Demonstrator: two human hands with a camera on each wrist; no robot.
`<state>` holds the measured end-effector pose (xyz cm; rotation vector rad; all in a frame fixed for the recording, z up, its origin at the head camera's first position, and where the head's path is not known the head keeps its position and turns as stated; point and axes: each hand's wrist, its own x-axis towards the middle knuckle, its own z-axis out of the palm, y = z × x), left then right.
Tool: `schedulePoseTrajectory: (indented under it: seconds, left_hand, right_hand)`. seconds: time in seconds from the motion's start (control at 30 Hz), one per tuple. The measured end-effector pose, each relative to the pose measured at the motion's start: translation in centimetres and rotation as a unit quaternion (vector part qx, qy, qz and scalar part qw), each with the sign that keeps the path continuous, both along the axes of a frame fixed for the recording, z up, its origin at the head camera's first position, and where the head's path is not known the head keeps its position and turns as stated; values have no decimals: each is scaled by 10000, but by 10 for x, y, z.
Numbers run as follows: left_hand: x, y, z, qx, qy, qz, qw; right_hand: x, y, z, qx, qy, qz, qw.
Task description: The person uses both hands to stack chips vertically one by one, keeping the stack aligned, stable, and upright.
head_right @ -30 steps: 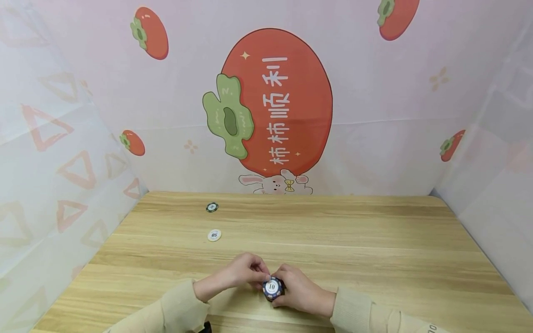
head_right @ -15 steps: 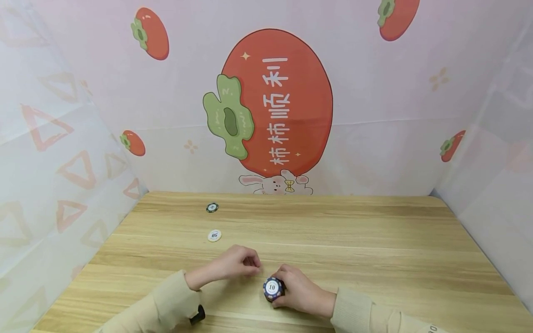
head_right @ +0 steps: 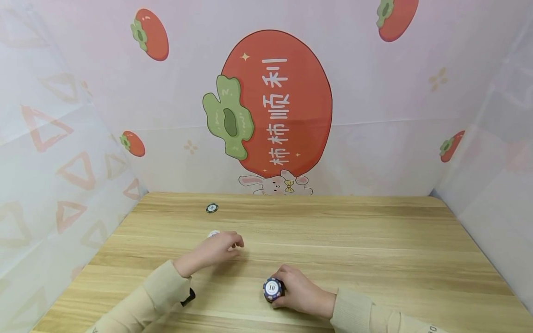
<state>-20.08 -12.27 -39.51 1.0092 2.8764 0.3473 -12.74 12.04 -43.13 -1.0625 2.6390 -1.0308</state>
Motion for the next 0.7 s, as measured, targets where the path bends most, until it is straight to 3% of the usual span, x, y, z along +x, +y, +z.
schedulePoseTrajectory:
  seconds: [0.33, 0.7]
  left_hand:
    - [-20, -24, -5, 385, -434, 394, 9975]
    - [-28, -40, -10, 392, -174, 692, 9967]
  right_hand:
    - [1, 1, -1, 16, 60, 12, 10000]
    - [0, 1, -1, -10, 77, -5, 10000]
